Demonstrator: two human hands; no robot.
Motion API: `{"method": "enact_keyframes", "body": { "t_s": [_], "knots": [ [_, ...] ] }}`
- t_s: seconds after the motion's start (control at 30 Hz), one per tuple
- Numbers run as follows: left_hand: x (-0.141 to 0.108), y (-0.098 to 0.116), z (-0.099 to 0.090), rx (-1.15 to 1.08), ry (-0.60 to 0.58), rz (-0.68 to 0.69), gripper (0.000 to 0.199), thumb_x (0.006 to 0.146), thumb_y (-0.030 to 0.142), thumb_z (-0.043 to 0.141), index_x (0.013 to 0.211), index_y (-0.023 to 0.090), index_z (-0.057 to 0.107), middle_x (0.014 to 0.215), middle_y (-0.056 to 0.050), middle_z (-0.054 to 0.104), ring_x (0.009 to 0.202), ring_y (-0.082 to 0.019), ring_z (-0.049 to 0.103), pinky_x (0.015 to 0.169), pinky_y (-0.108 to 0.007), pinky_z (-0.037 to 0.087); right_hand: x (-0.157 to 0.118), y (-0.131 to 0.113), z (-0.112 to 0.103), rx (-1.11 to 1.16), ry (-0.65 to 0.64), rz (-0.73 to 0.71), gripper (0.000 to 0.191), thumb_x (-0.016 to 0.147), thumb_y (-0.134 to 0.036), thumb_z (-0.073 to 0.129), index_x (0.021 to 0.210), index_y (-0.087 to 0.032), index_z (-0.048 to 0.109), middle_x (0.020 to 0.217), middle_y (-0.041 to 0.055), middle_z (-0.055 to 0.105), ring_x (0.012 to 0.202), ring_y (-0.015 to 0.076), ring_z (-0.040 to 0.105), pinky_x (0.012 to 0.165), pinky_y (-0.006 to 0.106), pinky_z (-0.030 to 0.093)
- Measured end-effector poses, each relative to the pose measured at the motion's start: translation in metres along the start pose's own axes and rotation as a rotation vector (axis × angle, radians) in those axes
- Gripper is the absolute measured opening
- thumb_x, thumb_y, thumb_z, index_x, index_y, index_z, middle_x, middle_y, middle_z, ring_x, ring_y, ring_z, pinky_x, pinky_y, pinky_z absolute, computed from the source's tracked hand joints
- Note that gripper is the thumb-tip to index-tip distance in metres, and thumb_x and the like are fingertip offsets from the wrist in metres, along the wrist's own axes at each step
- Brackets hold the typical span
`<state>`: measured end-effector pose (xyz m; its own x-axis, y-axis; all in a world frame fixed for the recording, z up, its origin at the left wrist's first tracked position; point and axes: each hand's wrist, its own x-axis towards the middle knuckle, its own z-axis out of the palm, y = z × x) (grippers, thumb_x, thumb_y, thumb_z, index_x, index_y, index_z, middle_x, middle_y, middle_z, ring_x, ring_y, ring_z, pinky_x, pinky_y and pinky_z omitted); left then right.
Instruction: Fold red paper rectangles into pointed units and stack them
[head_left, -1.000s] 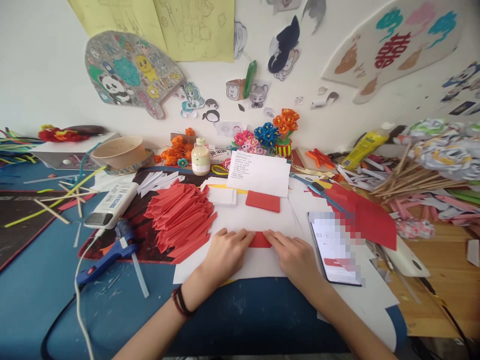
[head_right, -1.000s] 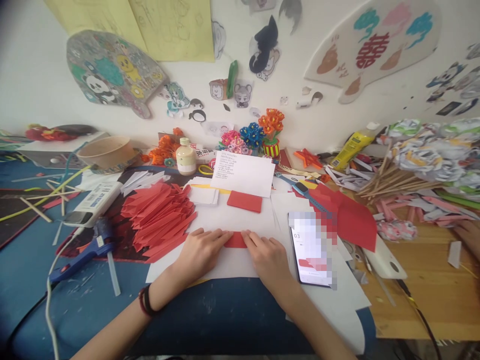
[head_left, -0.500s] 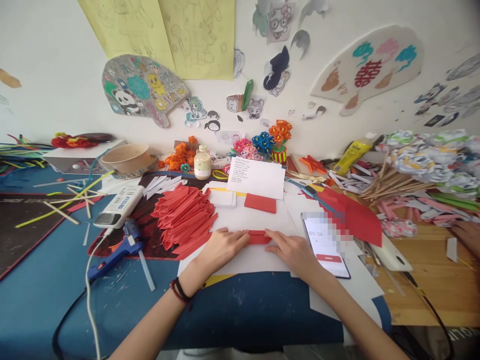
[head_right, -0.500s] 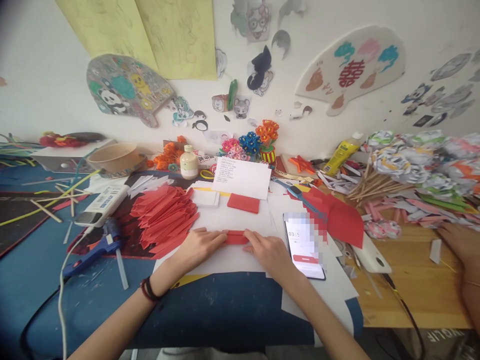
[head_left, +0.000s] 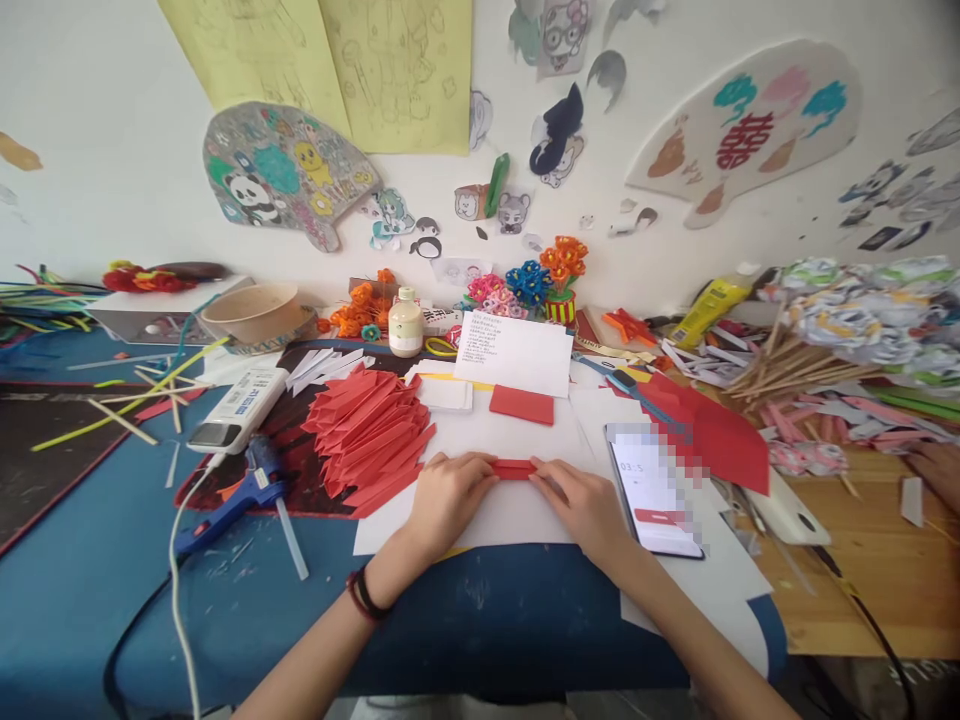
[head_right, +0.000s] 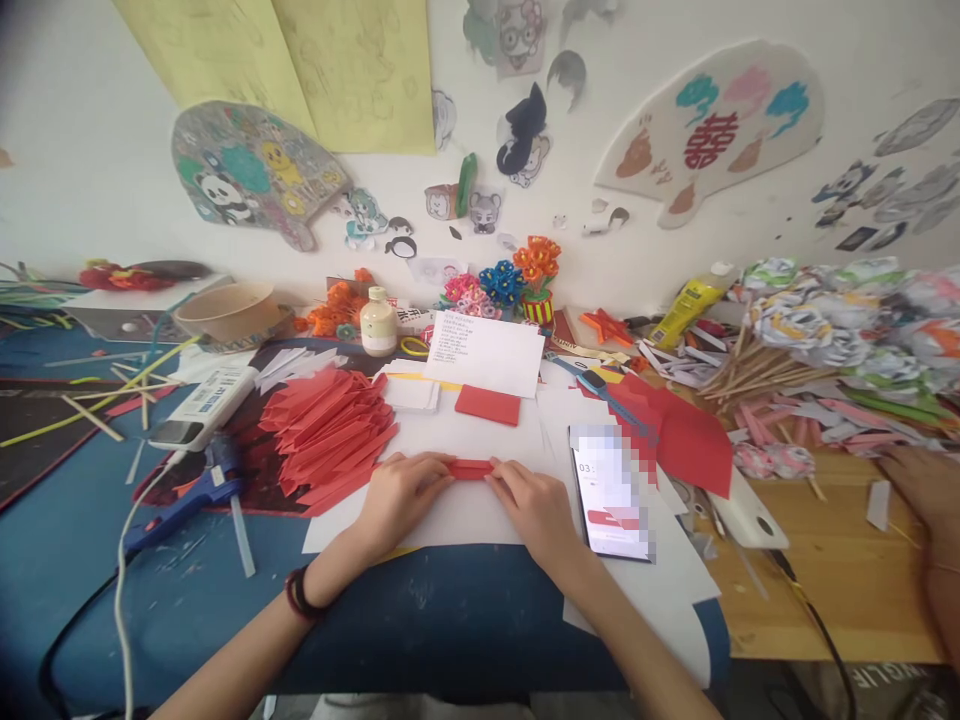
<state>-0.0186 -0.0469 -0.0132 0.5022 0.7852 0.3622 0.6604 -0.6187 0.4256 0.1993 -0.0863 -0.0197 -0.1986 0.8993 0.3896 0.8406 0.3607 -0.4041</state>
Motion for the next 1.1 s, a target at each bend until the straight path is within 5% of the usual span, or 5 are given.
{"method": "enact_keyframes", "body": {
  "t_s": [0.53,1.1],
  "knots": [
    [0.011,0.013,0.004,-0.045,-0.002,-0.226,0.008,0.085,0.017,0.054,0.077,0.019,0.057,0.109,-0.003,0.063,0.087,-0.018,0.062,0.074,-0.035,0.041,0.012,-0.008,0.001,0.167,0.055,0.249,0.012,0.085,-0.025,0.059,0.073,-0.025,0.059,0.083,-0.0029,0.07,0.081,0.0185,0.068,0.065,0.027,0.048],
    [0.015,0.024,0.007,0.008,-0.007,-0.301,0.008,0.082,0.013,0.05,0.077,0.019,0.053,0.107,-0.001,0.06,0.089,-0.017,0.06,0.075,-0.034,0.035,0.008,-0.011,0.012,-0.159,0.034,0.117,0.023,0.099,-0.031,0.038,0.085,-0.021,0.054,0.081,0.0005,0.063,0.063,0.0132,0.062,0.052,0.025,0.035]
  ]
}}
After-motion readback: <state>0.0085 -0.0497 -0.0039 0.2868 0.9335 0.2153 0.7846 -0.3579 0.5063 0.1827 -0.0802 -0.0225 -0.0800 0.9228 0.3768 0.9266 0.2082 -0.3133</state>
